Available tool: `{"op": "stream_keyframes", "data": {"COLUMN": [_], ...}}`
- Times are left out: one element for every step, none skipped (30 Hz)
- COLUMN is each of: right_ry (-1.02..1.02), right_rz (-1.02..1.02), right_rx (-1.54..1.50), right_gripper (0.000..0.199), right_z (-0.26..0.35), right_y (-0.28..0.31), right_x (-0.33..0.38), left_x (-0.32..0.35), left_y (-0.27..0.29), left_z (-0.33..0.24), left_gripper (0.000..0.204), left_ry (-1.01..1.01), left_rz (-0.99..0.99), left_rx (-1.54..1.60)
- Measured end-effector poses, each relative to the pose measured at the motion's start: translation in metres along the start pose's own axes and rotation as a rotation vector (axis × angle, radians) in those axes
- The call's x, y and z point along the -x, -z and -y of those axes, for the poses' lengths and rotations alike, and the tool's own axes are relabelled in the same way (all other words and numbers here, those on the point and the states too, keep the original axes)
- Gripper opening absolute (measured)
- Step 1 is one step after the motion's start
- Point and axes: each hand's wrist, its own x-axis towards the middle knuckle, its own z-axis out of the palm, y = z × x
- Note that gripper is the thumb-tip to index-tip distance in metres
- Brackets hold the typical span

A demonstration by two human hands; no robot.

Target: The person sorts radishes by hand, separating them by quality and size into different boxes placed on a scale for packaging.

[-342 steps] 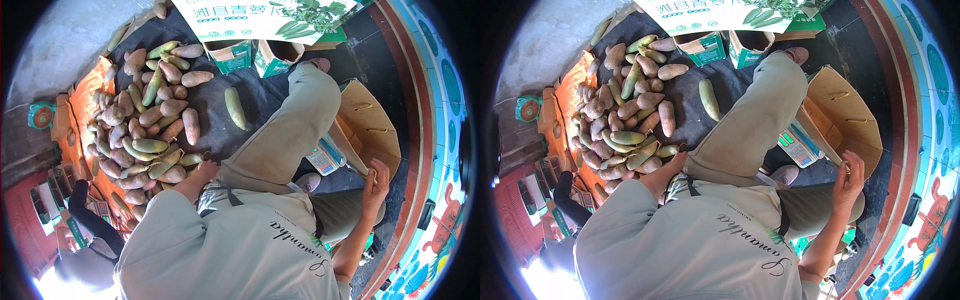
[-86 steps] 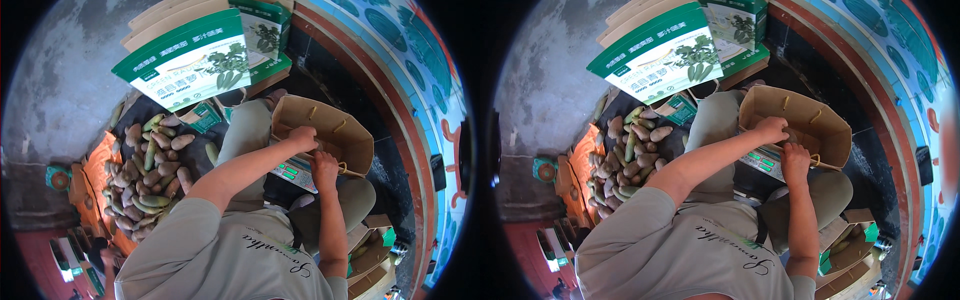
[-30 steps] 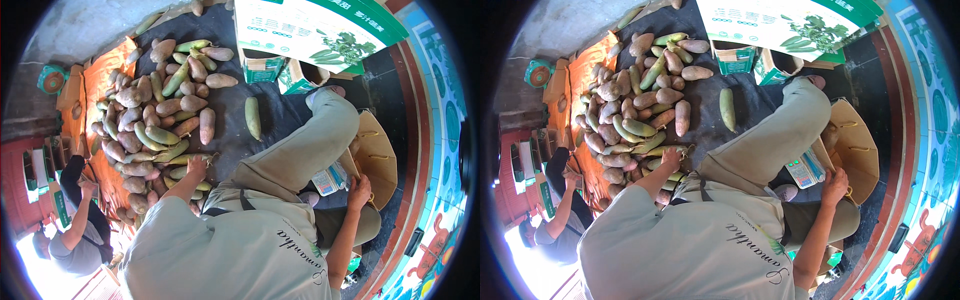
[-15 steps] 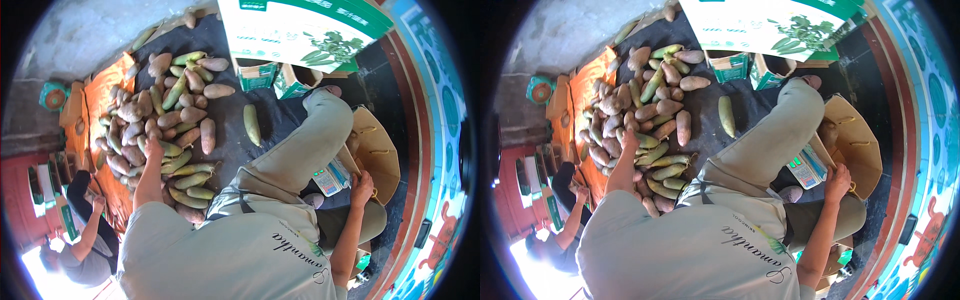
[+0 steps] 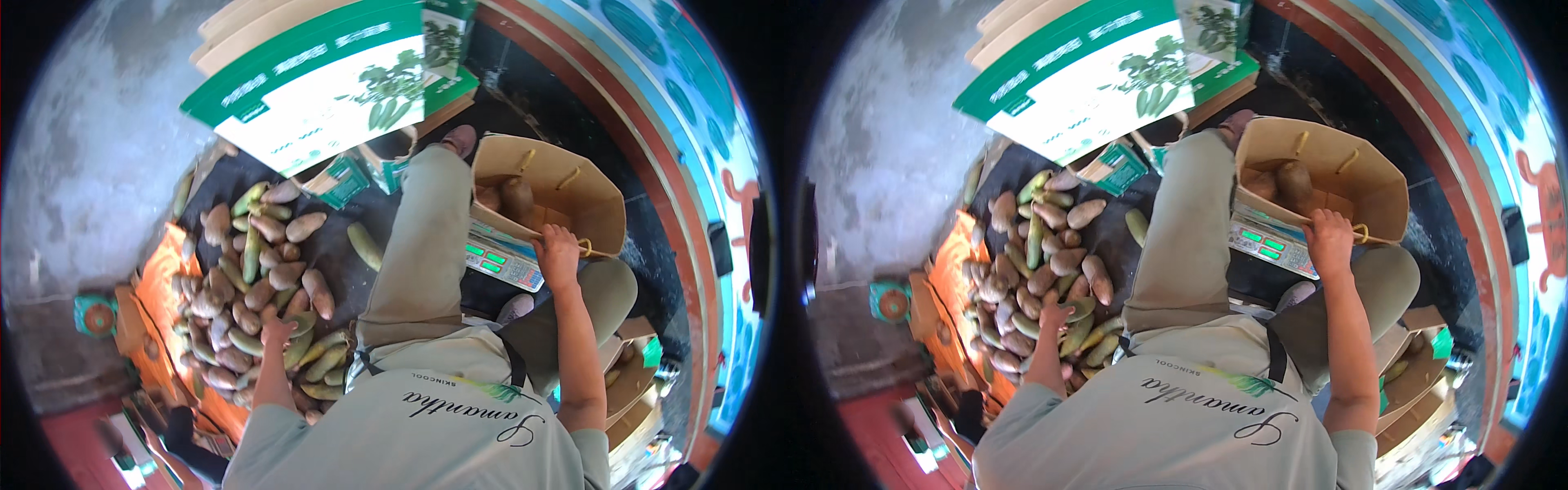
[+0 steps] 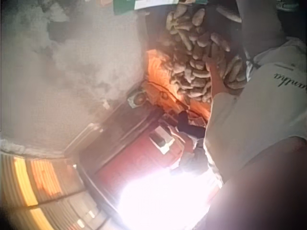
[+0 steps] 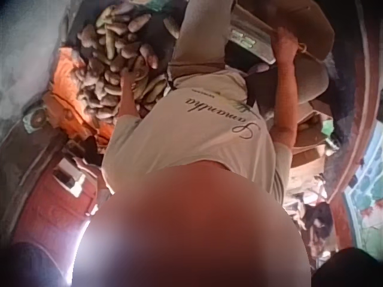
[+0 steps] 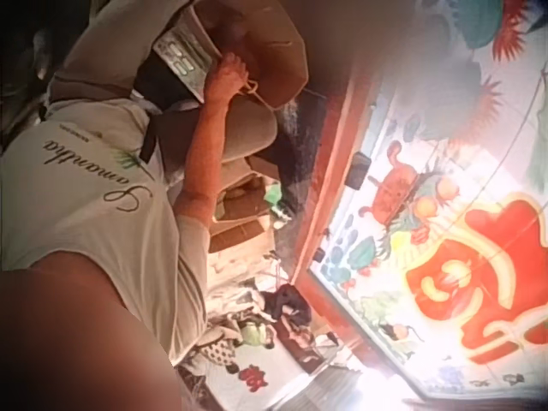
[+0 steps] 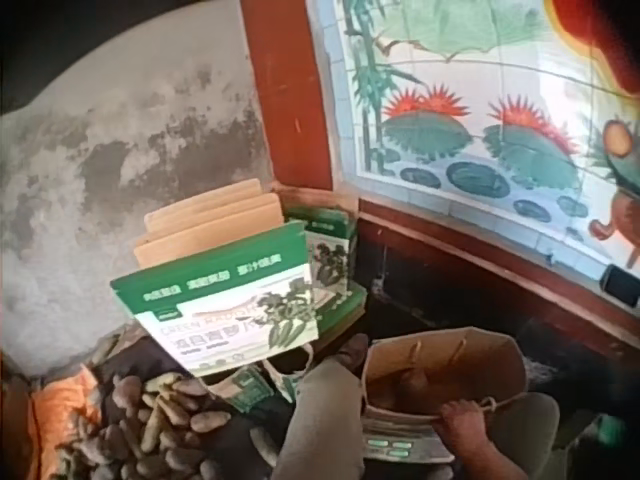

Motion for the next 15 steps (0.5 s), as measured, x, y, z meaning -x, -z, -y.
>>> {"op": "stream_keyframes", "data": {"right_ry": [0.010,-0.016,-0.008,0.000,0.002,-0.015,-0.013,-0.014,-0.022,-0.039,-0.038,-0.034,-0.052,-0.033,-0.014], "right_rz": [0.006,-0.005,0.009,0.023,0.013,0.006,0.007,0.011,0.021,0.016,0.018,0.018,0.011,-0.002,-0.015], "right_rx": [-0.009,-0.013,-0.029,-0.043,-0.058,-0.061,-0.060,-0.058,-0.042,-0.049,-0.051,-0.053,-0.056,-0.055,-0.050], "right_gripper": [0.024,0.024,0.024,0.024,0.024,0.024,0.024,0.024,0.024,0.024,0.024,0.023,0.023,0.023,0.023], "right_z": [0.000,0.001,0.002,0.001,0.001,-0.001,-0.002,-0.003,-0.004,-0.004,-0.005,-0.005,-0.005,-0.004,-0.004], "right_y": [-0.001,-0.001,0.001,0.001,0.002,0.001,-0.002,-0.003,-0.002,-0.003,-0.002,-0.003,-0.004,-0.006,-0.007], "right_x": [0.001,0.000,0.000,0.000,0.001,0.002,0.002,0.003,0.004,0.005,0.005,0.004,0.004,0.003,0.003], "left_x": [0.024,0.042,0.044,0.045,0.044,0.042,0.042,0.049,0.057,0.085,0.112,0.135,0.157,0.176,0.188], "left_y": [0.014,0.025,0.027,0.029,0.033,0.040,0.052,0.069,0.085,0.112,0.136,0.156,0.173,0.186,0.195], "left_z": [-0.021,-0.033,-0.035,-0.041,-0.045,-0.050,-0.056,-0.068,-0.081,-0.103,-0.123,-0.139,-0.154,-0.170,-0.187], "left_gripper": [0.052,0.055,0.055,0.056,0.058,0.058,0.057,0.056,0.056,0.052,0.049,0.049,0.046,0.044,0.044], "left_ry": [0.016,0.039,0.029,-0.055,-0.139,-0.152,-0.234,-0.320,-0.333,-0.372,-0.411,-0.426,-0.542,-0.656,-0.669], "left_rz": [-0.020,-0.040,-0.054,-0.230,-0.403,-0.412,-0.500,-0.580,-0.586,-0.535,-0.477,-0.482,-0.468,-0.451,-0.451], "left_rx": [0.138,0.280,0.266,0.272,0.278,0.266,0.424,0.581,0.569,0.760,0.948,0.935,1.057,1.179,1.169]}}
